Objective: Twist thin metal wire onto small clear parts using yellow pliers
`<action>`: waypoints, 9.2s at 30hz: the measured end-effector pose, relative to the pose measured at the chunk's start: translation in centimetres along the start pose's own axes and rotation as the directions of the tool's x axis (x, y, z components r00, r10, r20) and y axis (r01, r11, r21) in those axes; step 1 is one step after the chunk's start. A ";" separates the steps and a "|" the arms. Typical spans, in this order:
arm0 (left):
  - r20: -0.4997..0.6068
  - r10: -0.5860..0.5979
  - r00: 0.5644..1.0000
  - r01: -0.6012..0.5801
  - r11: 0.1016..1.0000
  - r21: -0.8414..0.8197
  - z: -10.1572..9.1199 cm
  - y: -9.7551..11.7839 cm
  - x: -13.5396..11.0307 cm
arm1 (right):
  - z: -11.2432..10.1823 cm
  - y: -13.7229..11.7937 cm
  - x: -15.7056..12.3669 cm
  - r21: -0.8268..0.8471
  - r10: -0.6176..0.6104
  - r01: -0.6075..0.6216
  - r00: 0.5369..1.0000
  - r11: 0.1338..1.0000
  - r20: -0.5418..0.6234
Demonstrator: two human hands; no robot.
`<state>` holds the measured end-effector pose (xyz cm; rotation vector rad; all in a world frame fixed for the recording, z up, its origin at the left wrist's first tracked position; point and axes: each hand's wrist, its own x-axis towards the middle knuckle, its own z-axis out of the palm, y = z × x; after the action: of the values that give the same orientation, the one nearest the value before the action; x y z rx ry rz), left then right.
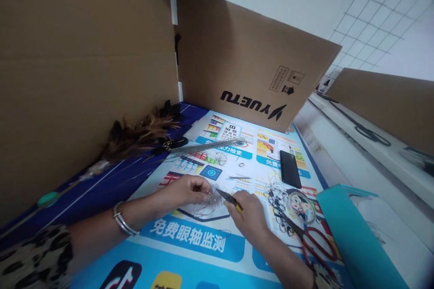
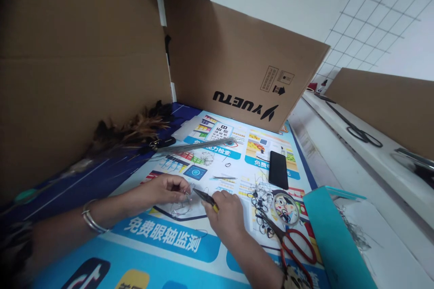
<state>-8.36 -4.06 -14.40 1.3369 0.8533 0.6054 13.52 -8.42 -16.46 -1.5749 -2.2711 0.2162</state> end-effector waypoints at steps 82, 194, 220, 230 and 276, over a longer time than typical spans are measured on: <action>-0.166 0.192 0.967 -0.139 0.949 0.283 0.2 -1.7 -0.1 | -0.1 -0.2 0.0 0.009 0.005 -0.005 1.000 1.000 -0.007; -0.057 0.061 0.997 -0.049 0.982 0.182 0.4 -1.3 -0.4 | -0.1 -0.4 -0.2 0.026 0.015 -0.016 1.000 1.000 0.012; -0.071 -0.009 0.997 0.009 1.000 -0.005 0.5 0.0 -0.8 | -0.1 -0.3 -0.2 0.021 0.016 -0.016 1.000 1.000 0.011; -0.006 0.013 1.000 -0.013 1.000 0.009 0.3 -1.3 -0.4 | -0.1 -0.3 -0.2 0.035 0.017 -0.018 1.000 0.999 0.022; -0.079 0.186 0.979 -0.150 0.932 0.331 1.2 -1.7 0.2 | -0.1 -0.4 -0.2 -0.003 0.013 -0.012 1.000 1.000 0.021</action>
<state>-7.43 -4.84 -16.07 1.7013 0.9626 0.6980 13.26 -8.79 -16.23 -1.5959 -2.2787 0.2334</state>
